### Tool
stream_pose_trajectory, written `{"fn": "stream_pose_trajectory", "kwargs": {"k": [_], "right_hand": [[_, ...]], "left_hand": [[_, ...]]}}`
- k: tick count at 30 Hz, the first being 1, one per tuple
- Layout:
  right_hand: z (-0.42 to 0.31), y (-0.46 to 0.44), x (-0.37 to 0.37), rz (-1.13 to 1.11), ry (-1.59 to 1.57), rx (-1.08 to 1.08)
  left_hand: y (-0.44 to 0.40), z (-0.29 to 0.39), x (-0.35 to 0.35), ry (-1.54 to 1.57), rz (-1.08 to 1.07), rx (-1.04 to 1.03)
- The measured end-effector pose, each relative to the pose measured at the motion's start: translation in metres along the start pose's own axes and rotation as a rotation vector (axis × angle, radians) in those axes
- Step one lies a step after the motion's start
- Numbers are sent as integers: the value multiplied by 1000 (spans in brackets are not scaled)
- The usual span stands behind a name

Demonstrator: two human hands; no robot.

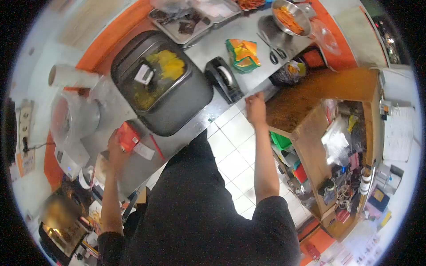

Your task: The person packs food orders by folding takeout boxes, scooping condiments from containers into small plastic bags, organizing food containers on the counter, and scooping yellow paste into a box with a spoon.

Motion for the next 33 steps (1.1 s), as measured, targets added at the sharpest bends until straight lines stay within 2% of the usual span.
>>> {"fn": "stream_pose_trajectory", "kwargs": {"k": [1,3,5,6,8,11,13,15,17,20,23,24,25,27,29,31,32,33], "right_hand": [[-7,-4,-9,-66,89,153],[-19,3,21,-187,-313,-241],[-57,17,24,-326,-642,-202],[-86,21,29,-357,-659,-174],[-153,40,12,-641,-900,-279],[-256,70,-35,-855,-813,-341],[-326,87,-77,-897,-990,-277],[-392,92,-112,-794,-1011,-117],[-436,91,-150,-750,-985,-137],[-457,92,-211,-687,-894,-204],[-463,92,-218,-569,-853,-254],[-460,98,-224,-630,-880,-340],[-457,96,-223,-633,-862,-338],[-458,102,-217,-792,-787,-251],[-457,101,-213,-794,-834,-223],[-463,97,-203,-789,-825,-103],[-456,90,-214,-776,-742,9],[-447,84,-225,-831,-571,-23]], "left_hand": [[4,-11,-5,16,22,-18],[8,-22,-12,54,43,-11],[12,-22,-9,96,90,56],[14,-22,-10,123,123,80],[21,-29,-17,187,196,84],[32,-33,-24,253,213,153],[34,-35,-23,220,201,170],[31,-35,-20,198,191,166],[35,-29,-14,244,242,88],[40,-28,-16,202,286,51],[41,-27,-10,231,219,99],[41,-29,-6,244,225,102],[40,-28,-4,268,227,92],[45,-28,-8,314,222,82],[41,-31,-7,325,243,64],[40,-33,-9,335,239,58],[42,-32,-10,333,225,48],[43,-35,-10,335,222,48]]}}
Point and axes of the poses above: each hand's wrist, its own y-axis away from the middle knuckle, its own x-axis out of the back of the hand, z = x × y, the point moved 8 cm from there along -y, towards the middle knuckle, and after that the axes turned 1 degree about -x, right-handed, at the moved point
